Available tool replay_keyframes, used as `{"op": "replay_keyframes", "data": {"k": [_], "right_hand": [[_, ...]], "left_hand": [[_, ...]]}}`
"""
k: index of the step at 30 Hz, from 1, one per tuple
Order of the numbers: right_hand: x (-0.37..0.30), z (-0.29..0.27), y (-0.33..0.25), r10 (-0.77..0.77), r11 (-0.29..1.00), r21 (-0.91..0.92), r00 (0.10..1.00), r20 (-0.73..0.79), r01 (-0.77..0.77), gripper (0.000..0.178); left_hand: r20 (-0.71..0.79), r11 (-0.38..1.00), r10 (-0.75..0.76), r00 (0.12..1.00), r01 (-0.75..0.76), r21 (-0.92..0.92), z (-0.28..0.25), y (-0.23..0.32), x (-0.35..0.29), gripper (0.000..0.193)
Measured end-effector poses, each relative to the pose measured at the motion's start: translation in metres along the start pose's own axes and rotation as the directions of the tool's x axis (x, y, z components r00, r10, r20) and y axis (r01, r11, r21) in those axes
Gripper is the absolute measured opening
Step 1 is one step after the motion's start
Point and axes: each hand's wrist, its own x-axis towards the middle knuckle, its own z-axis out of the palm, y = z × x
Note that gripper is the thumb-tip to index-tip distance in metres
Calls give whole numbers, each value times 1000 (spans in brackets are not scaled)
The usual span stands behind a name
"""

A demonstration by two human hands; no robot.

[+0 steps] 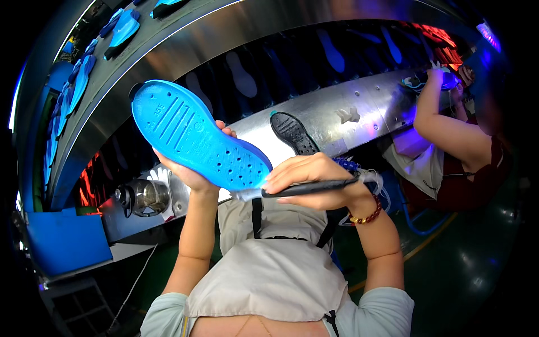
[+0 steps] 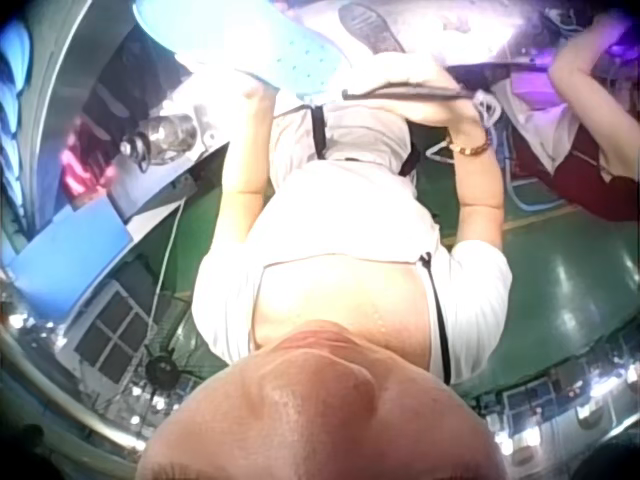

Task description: The person applies adhesive to the inner surface of blue shoe soles using a brush, retrieves additional soles from a moving conveyor, and places the coated soles back onto the line.

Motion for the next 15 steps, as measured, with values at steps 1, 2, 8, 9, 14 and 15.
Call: {"op": "replay_keyframes", "data": {"k": [1, 2, 8, 9, 14, 15], "right_hand": [[-2, -6, 5, 3, 993, 120, 1000, -7, -2, 22], [-3, -9, 9, 6, 972, 235, 1000, -12, -3, 23], [-2, -4, 4, 18, 1000, 3, 1000, 14, -18, 23], [-4, -7, 8, 63, 982, 181, 998, -27, -57, 22], [-2, 13, 22, 295, 792, 601, 927, -231, -102, 20], [5, 23, 16, 353, 716, 694, 896, -269, -73, 20]], "left_hand": [[11, 1000, -19, 1000, 19, 9, 1, 1, -1, 94], [24, 999, -35, 999, 35, 14, 2, 0, -1, 94], [55, 999, -7, 998, 5, 42, 5, 7, 1, 96], [95, 1000, -6, 996, 4, 29, 5, 8, 2, 97], [-54, 989, -129, 990, 124, -84, 23, 4, 1, 90], [159, 985, -135, 978, 150, -88, 20, -4, -11, 88]]}}
